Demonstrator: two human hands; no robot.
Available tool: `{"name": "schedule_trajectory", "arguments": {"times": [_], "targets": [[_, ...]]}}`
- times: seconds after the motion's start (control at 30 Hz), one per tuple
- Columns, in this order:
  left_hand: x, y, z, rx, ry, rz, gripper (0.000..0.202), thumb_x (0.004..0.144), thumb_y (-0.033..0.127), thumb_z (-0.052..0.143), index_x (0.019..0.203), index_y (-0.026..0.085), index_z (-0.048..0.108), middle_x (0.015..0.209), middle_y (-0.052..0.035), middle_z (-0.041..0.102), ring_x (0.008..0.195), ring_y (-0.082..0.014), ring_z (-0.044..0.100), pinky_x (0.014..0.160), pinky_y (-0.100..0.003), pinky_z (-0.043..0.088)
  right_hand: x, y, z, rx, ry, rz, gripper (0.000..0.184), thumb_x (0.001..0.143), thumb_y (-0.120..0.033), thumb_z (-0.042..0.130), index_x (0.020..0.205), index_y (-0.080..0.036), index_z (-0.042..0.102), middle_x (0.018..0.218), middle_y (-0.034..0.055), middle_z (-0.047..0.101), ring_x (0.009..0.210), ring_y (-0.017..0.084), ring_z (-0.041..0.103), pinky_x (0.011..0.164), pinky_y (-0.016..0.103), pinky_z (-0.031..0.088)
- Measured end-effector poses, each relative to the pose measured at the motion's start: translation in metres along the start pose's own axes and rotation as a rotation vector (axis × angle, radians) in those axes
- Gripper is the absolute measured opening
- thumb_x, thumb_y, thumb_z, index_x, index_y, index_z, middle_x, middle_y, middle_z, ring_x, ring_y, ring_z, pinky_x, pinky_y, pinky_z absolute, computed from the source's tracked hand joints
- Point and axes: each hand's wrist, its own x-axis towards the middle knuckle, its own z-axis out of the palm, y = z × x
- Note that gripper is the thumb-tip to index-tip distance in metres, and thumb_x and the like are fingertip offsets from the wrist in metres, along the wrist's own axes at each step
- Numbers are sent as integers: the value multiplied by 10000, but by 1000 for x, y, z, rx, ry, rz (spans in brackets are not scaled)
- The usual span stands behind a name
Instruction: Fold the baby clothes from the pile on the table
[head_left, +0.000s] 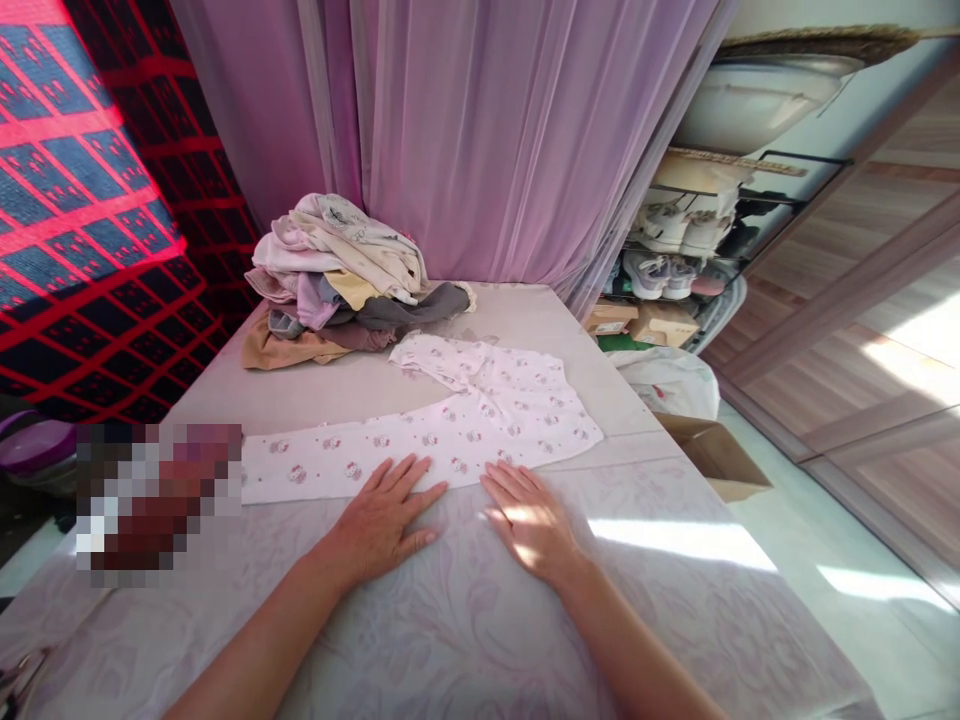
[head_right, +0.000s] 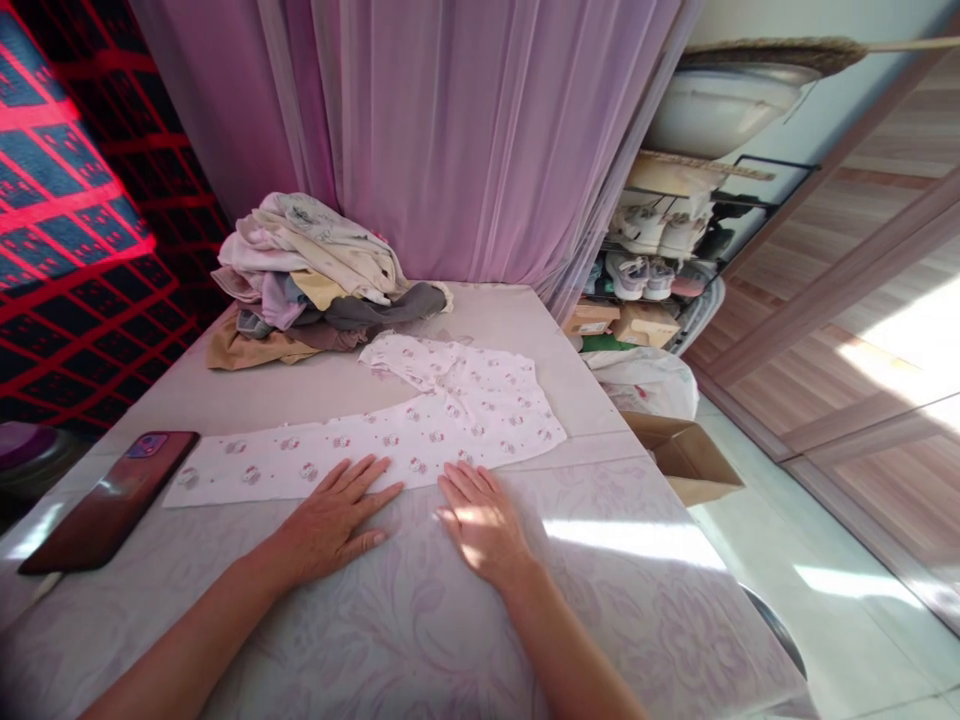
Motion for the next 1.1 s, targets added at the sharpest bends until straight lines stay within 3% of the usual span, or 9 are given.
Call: {"name": "schedule_trajectory", "arguments": {"times": [0.1,0.17,0.37,0.57,0.63,0.8,0.97,1.1], "targets": [[1,-1,1,-2,-8,0,586,916,603,384,1460,385,345,1574,-67,286,1439,-304,242,1137,-525,191,2,14,1,-30,112,126,335,946,-233,443,1215,-242,643,1229,90,663,1180,241,578,1047,460,408],[1,-3,1,-5,-10,6,593,911,613,387,1458,387,349,1575,-64,286,1437,-306,244,1136,-523,192,10,17,5,-47,127,196,340,953,-257,428,1216,-238,643,1239,98,656,1187,252,572,1056,471,389],[1,-6,1,-14,-22,12,600,900,626,402,1454,401,349,1575,-70,282,1436,-313,250,1134,-540,204,18,23,13,-115,-77,289,482,950,-386,422,1382,-188,502,1468,121,445,1372,294,375,1114,544,277],[1,-8,2,4,-45,3,612,895,643,392,1462,430,306,1587,-40,254,1441,-310,246,1145,-535,198,3,55,-14,-252,-333,623,590,972,-422,288,1503,-163,290,1578,85,222,1458,239,184,1157,524,174],[1,-8,2,7,-52,5,620,894,648,387,1467,428,293,1590,-32,242,1442,-310,244,1151,-532,189,4,59,-22,-283,-366,703,601,975,-422,257,1513,-155,259,1589,81,177,1467,239,146,1160,530,152],[2,-6,-2,-12,-97,-22,635,894,657,372,1476,422,271,1596,-36,211,1451,-315,217,1157,-545,174,9,57,-23,-256,-357,643,592,971,-413,243,1516,-182,260,1595,57,145,1470,237,125,1165,534,108],[4,0,-13,-59,-182,-47,690,882,690,344,1494,389,240,1605,-41,143,1468,-306,151,1170,-545,131,7,74,-20,-262,-298,767,602,970,-434,220,1502,-164,297,1585,83,197,1460,270,169,1141,587,156],[2,1,-19,-107,-227,-83,808,872,708,333,1530,300,104,1604,-45,135,1478,-273,110,1190,-500,93,4,85,-16,-242,-248,770,590,966,-451,239,1489,-193,324,1583,82,209,1455,272,189,1130,592,180]]}}
